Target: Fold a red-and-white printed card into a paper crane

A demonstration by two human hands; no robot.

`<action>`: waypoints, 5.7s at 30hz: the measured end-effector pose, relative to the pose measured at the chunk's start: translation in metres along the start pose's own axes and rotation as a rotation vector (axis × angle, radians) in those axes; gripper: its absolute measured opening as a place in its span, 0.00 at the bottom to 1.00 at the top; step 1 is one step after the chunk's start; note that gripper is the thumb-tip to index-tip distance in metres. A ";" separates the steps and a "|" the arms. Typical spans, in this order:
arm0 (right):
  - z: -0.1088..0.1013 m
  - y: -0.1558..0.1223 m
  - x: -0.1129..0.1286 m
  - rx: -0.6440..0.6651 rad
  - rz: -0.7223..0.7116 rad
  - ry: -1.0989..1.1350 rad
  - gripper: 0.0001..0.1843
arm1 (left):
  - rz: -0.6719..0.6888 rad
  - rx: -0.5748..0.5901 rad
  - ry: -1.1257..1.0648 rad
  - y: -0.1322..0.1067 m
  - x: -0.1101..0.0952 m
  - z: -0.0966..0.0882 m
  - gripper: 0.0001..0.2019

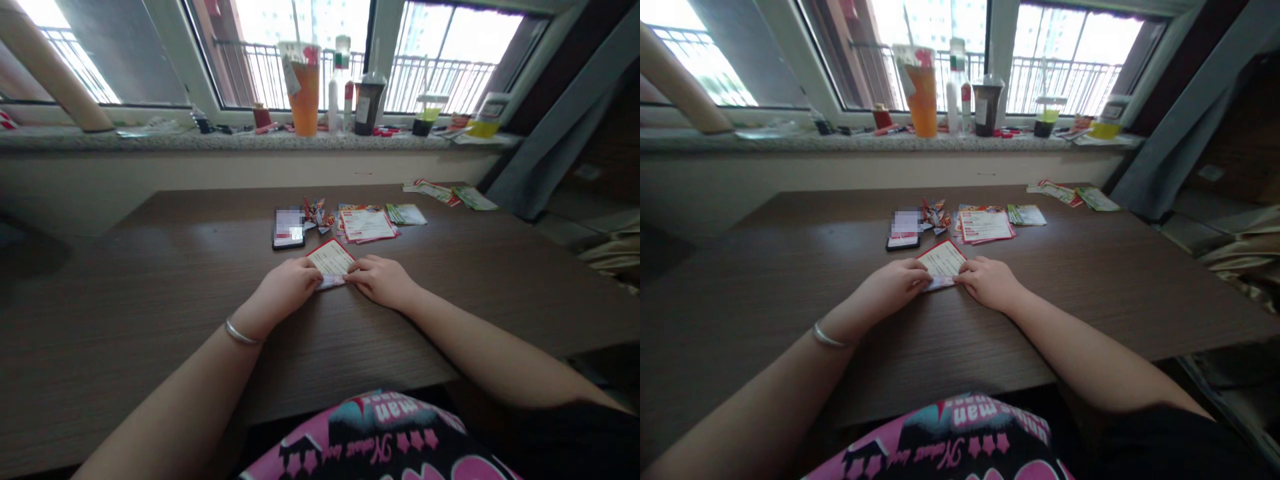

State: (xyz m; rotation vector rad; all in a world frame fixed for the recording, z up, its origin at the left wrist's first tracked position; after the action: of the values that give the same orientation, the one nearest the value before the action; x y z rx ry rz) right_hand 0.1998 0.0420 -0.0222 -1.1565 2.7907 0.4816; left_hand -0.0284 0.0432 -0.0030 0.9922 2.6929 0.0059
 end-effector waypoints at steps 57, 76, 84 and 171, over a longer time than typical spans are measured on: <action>-0.005 0.000 0.002 0.042 0.085 0.044 0.16 | -0.112 0.078 0.098 -0.007 -0.013 -0.006 0.14; -0.008 0.001 0.004 0.044 0.072 0.030 0.15 | -0.142 0.030 0.165 -0.011 -0.029 -0.002 0.15; -0.008 0.001 0.005 0.036 0.068 0.020 0.15 | -0.018 0.030 0.167 -0.008 -0.037 0.011 0.17; -0.031 -0.007 -0.015 0.282 0.155 -0.063 0.11 | -0.051 0.048 0.185 -0.014 -0.043 0.014 0.26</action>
State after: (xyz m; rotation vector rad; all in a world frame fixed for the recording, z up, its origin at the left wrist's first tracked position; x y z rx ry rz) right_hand 0.2164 0.0377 0.0086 -0.8571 2.7896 0.1236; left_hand -0.0021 0.0037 -0.0067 0.9802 2.8984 0.0233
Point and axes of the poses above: each hand's wrist, its own y-axis towards the middle knuckle, its own z-axis out of the palm, x = y × z, the point moved 1 cm from there along y, towards the middle knuckle, and after that the axes turned 10 degrees about -y, right-handed, at the moved point
